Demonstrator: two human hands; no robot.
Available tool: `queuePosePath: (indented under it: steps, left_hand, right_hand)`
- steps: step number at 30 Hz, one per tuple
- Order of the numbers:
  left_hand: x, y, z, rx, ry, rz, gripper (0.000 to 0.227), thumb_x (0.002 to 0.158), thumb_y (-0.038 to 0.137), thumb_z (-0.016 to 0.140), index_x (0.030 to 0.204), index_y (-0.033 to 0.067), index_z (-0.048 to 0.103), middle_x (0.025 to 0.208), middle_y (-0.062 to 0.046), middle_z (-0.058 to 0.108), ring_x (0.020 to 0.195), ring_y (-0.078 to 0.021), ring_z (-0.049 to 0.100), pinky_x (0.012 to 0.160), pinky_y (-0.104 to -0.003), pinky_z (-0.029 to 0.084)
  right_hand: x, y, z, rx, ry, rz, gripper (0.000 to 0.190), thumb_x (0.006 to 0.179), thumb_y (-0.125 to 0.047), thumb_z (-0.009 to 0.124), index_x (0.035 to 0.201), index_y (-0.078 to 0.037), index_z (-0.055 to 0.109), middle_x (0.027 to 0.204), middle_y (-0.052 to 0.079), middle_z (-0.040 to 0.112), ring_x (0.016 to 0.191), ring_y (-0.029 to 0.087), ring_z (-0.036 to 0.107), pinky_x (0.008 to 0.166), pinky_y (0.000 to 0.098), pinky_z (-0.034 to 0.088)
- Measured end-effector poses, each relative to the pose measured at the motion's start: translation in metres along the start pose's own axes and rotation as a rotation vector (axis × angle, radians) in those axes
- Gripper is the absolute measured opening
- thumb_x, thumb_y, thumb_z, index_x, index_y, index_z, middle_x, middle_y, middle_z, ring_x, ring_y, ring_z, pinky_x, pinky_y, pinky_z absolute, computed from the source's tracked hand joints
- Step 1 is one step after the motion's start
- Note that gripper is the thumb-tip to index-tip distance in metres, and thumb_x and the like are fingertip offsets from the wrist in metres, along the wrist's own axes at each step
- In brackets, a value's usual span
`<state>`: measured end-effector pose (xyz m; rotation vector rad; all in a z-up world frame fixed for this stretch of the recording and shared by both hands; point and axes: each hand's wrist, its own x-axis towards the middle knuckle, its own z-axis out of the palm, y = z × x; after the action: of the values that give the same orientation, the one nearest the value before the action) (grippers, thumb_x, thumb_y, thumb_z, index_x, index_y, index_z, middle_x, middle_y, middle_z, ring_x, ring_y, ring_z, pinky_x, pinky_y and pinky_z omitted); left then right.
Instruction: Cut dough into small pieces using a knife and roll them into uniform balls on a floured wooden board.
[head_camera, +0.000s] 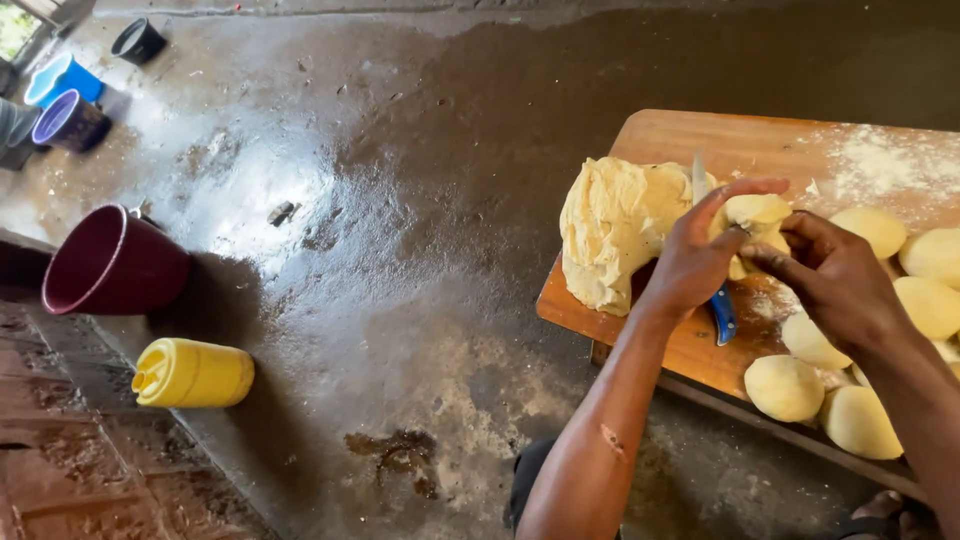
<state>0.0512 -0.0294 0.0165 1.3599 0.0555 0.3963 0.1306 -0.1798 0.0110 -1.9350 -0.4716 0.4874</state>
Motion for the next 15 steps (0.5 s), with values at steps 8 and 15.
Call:
queuePosePath:
  steps: [8,15]
  left_hand:
    - [-0.002,-0.009,0.003,0.270,-0.081,-0.197,0.061,0.085,0.052,0.065,0.137,0.0211,0.056,0.153,-0.007,0.058,0.122,-0.0215,0.060,0.099,-0.039,0.050]
    - [0.006,-0.034,-0.010,0.095,0.212,0.109,0.041,0.077,-0.008,0.065,0.106,0.0213,0.068,0.146,-0.008,0.071,0.127,-0.0136,0.069,0.102,-0.023,0.055]
  right_hand:
    - [0.009,-0.003,0.010,-0.258,0.227,-0.001,0.033,0.092,-0.001,0.075,0.125,-0.005,0.069,0.112,0.016,0.076,0.089,0.027,0.065,0.071,0.0441,0.053]
    - [-0.006,-0.016,0.039,-0.466,0.013,-0.314,0.054,0.099,-0.009,0.061,0.148,0.009,0.048,0.124,0.029,0.065,0.112,0.043,0.063,0.094,0.0557,0.054]
